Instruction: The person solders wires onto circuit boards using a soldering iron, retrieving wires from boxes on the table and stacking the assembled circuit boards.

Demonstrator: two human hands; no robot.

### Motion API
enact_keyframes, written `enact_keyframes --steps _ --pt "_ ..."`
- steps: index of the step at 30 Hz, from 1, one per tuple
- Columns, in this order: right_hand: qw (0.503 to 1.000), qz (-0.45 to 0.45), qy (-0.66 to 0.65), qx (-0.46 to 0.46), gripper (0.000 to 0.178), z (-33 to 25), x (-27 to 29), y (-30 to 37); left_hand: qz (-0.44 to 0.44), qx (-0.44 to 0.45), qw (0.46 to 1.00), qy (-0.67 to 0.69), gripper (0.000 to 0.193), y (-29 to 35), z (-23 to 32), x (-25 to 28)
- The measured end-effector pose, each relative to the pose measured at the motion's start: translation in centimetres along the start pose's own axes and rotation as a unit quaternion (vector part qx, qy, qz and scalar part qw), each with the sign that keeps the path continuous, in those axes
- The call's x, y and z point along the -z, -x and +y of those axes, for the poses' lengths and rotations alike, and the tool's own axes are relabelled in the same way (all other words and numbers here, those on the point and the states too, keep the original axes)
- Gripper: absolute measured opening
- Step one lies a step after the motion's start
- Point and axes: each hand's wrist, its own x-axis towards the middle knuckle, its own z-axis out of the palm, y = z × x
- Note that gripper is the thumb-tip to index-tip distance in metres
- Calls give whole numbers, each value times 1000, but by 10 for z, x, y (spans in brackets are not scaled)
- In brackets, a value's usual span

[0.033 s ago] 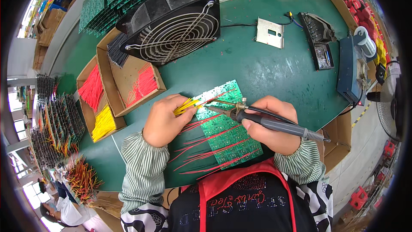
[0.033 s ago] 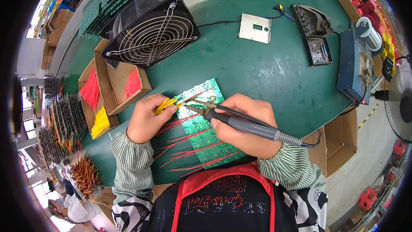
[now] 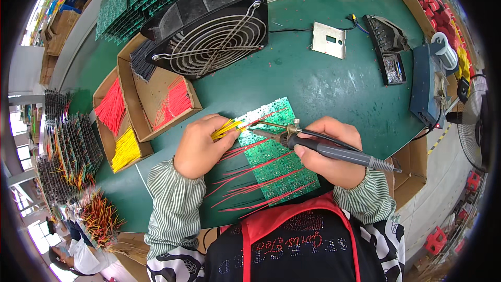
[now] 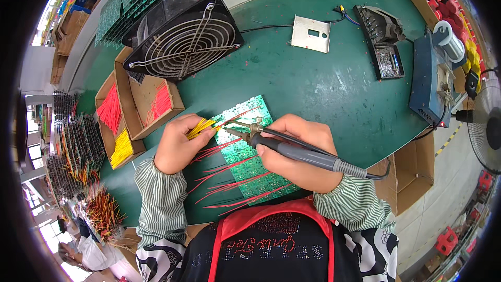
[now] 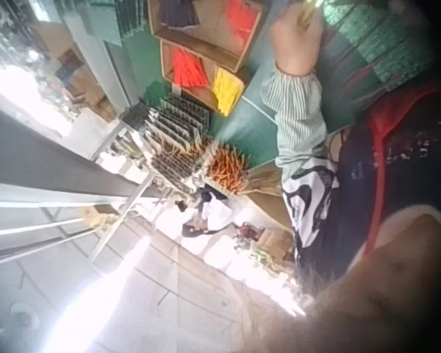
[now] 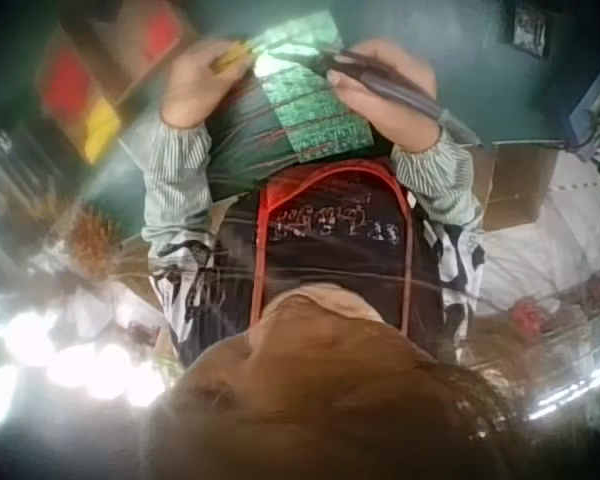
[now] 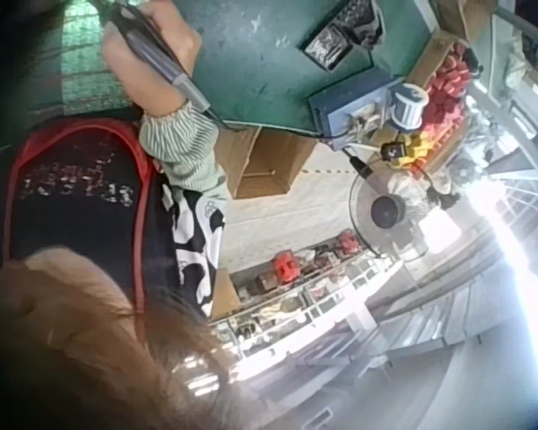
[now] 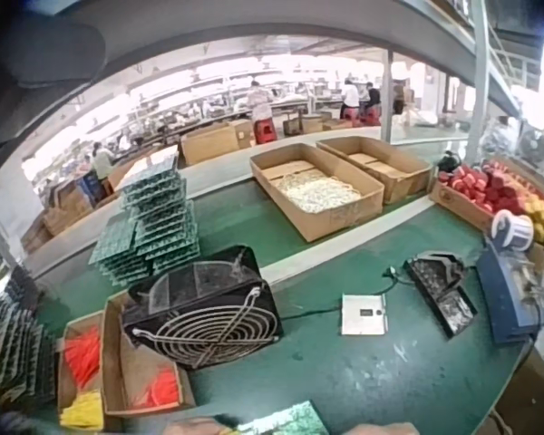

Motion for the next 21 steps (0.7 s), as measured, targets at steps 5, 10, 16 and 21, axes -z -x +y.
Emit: enact_keyframes --steps 5,10,16,21 --pt "1000 0 -22 -2 17 4 -1 -1 5 1 1000 2 17 0 -1 -1" --pt "1000 8 -11 7 18 1 2 1 -3 5 1000 1 17 -1 1 -1" --pt "999 17 17 26 19 0 14 4 25 -36 999 -16 15 8 0 10" --pt "999 23 33 25 19 3 20 8 324 -12 914 -245 13 14 16 37"
